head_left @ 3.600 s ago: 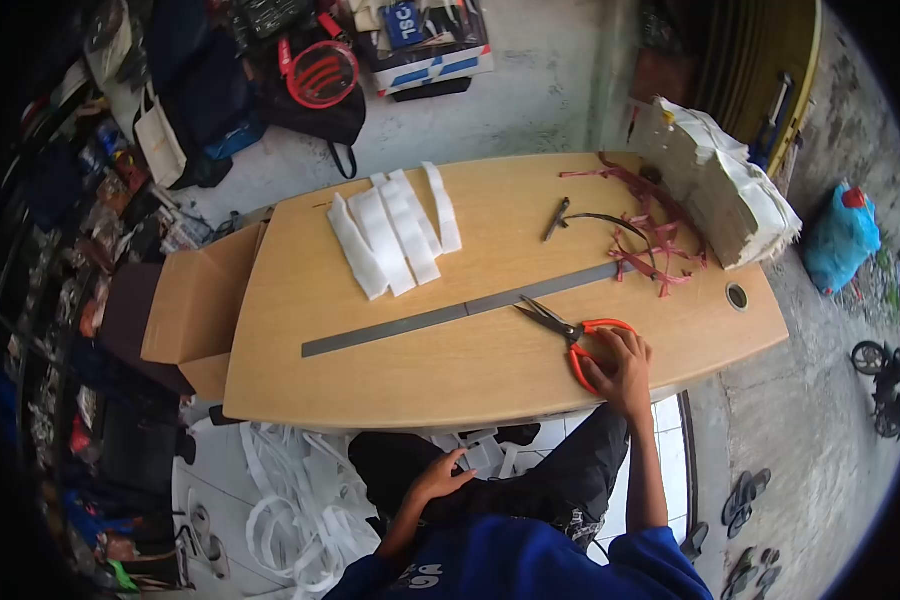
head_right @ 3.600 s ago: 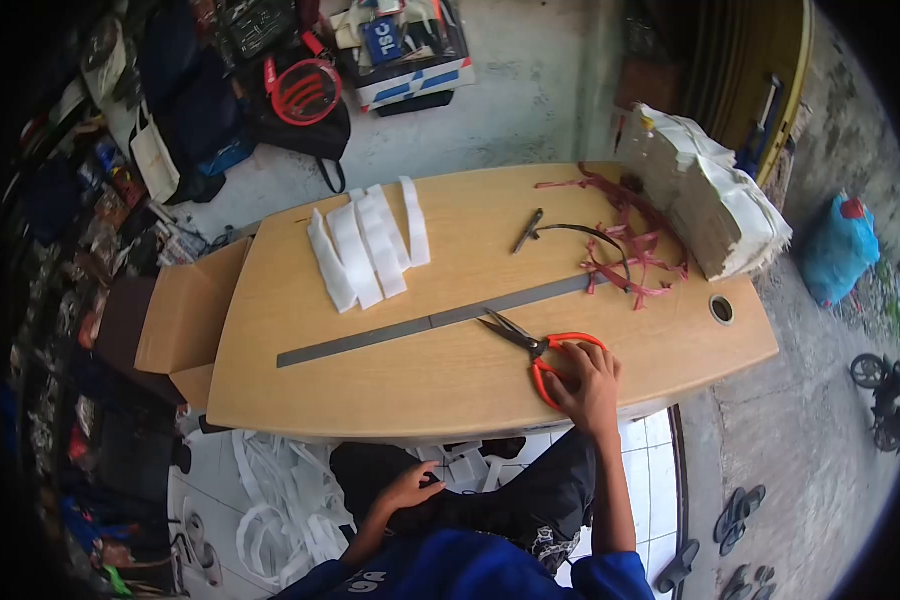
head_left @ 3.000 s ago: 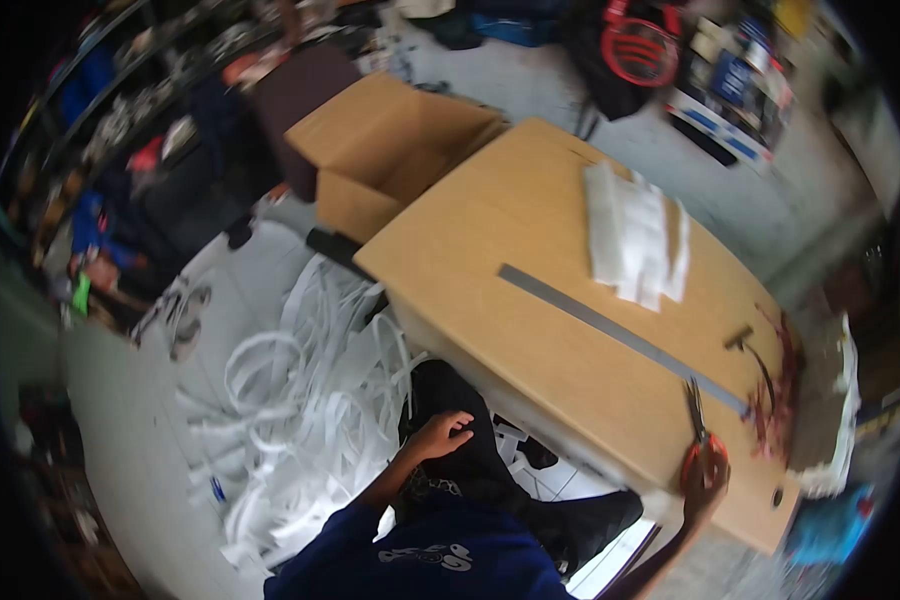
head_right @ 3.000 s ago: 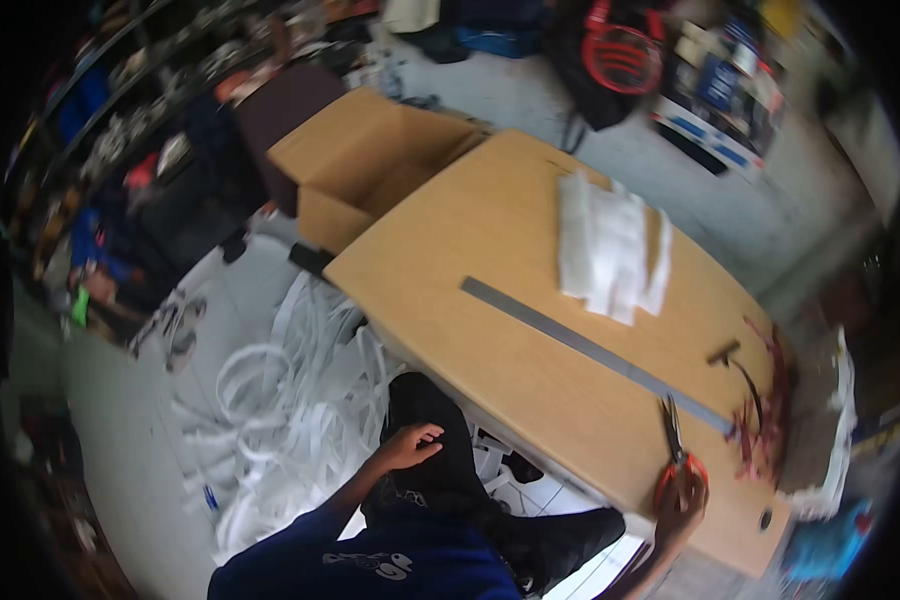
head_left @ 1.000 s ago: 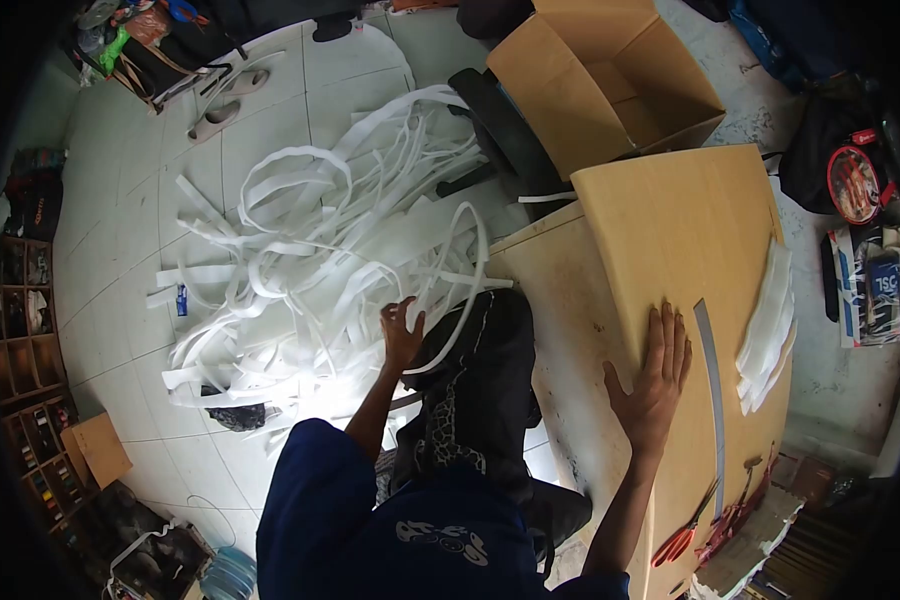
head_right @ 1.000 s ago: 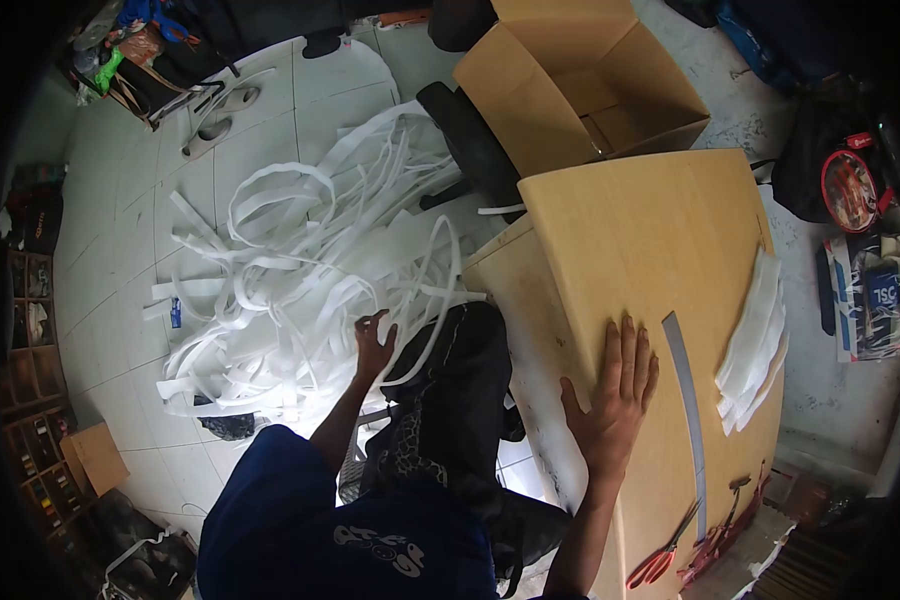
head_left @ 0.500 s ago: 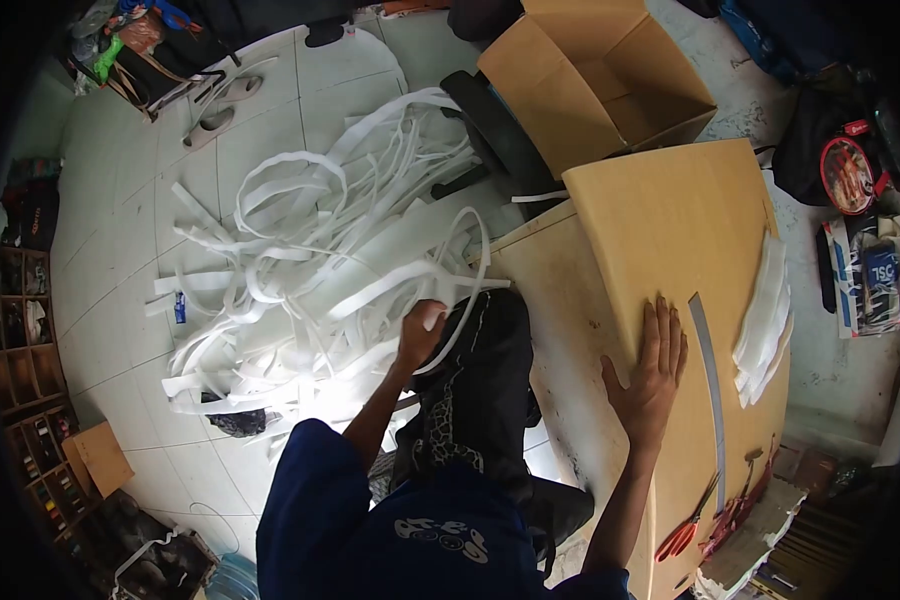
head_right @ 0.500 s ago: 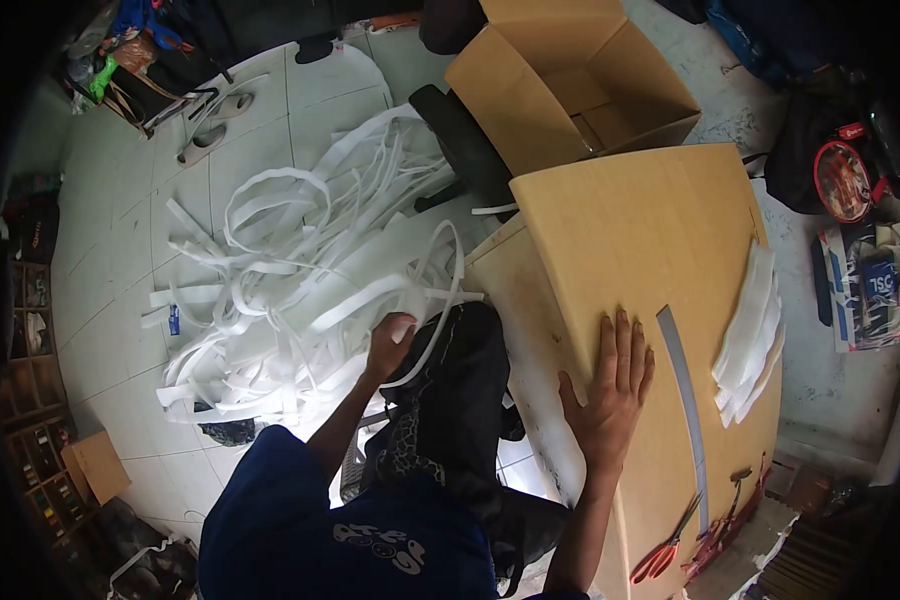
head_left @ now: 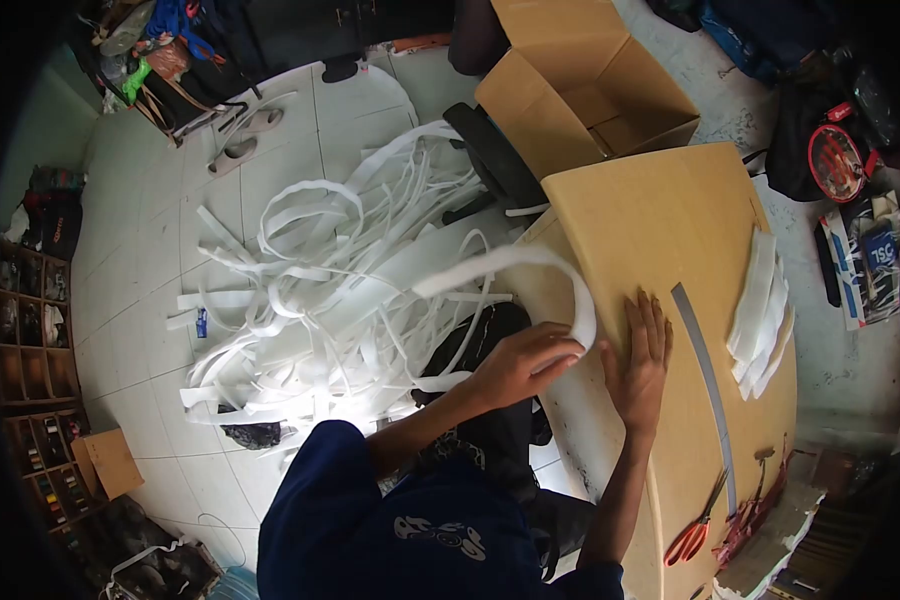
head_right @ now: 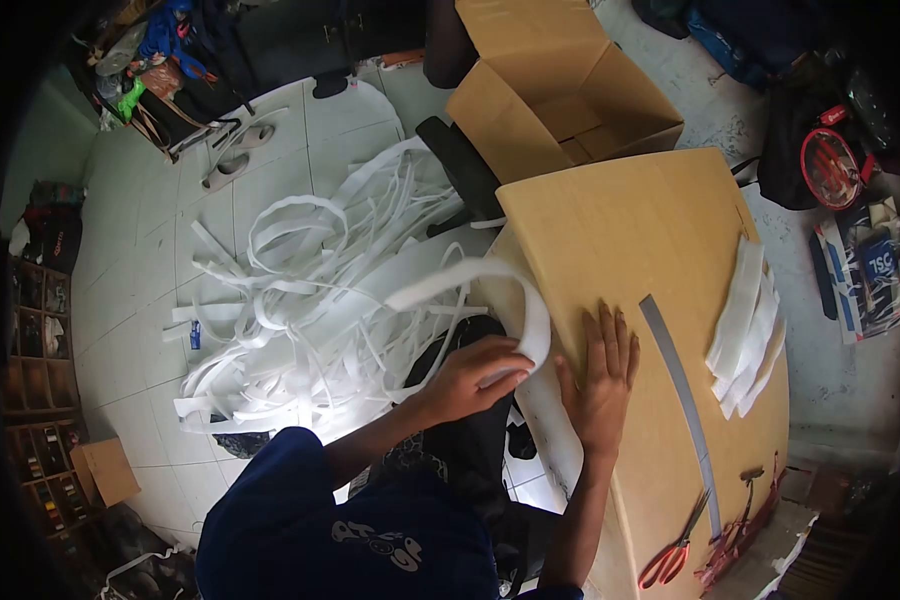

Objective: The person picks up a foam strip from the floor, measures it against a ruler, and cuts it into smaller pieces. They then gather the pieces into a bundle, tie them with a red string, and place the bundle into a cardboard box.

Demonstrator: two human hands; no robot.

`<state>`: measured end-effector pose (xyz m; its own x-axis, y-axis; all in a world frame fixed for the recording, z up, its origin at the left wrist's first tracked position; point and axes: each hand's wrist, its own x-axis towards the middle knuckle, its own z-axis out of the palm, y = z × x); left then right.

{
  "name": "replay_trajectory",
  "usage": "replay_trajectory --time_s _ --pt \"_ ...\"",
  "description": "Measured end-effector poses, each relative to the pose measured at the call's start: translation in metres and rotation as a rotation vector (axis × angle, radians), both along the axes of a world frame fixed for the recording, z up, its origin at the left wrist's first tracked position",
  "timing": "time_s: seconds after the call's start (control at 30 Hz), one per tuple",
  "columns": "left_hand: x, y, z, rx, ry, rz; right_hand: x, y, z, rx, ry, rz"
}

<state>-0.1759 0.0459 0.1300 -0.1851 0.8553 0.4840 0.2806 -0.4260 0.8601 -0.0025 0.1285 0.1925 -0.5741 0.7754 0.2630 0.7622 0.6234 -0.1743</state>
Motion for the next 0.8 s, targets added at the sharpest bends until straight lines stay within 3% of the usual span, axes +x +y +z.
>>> replay_trajectory --time_s 0.1,0.17,0.23,0.3,0.37,0.43,0.57,0.6,0.63,0.73,0.8 --pt "0.013 -0.009 0.009 0.066 0.021 -0.063 0.013 0.001 0.005 -0.062 0.152 0.089" --pt "0.020 -0.020 0.018 0.069 0.038 -0.091 0.018 -0.006 0.013 -0.342 0.507 0.165" --pt "0.027 -0.032 0.024 0.093 0.096 -0.109 0.025 -0.008 0.007 -0.317 0.517 0.210" --pt "0.033 -0.042 0.028 0.124 0.237 -0.203 0.033 -0.012 -0.003 -0.476 0.614 0.343" --pt "0.041 -0.049 0.029 0.144 0.240 -0.255 0.043 -0.032 -0.007 -0.694 0.700 0.312" --pt "0.046 -0.053 0.031 0.121 0.213 -0.318 0.035 -0.055 -0.003 -0.976 1.171 0.343" --pt "0.059 -0.055 0.045 0.094 -0.019 -0.443 0.054 -0.074 0.001 -0.938 1.502 0.264" --pt "0.064 -0.067 0.048 -0.080 -0.169 -0.450 0.060 -0.080 0.009 -0.891 1.616 0.178" --pt "0.078 -0.068 0.046 -0.073 -0.484 -0.485 0.065 -0.084 0.019 -0.847 1.633 0.158" --pt "0.076 -0.071 0.067 -0.232 -0.477 -0.702 0.090 -0.089 0.048 -0.579 1.732 0.102" --pt "0.078 -0.065 0.076 -0.548 -0.150 -0.998 0.112 -0.094 0.059 -0.414 1.812 0.069"
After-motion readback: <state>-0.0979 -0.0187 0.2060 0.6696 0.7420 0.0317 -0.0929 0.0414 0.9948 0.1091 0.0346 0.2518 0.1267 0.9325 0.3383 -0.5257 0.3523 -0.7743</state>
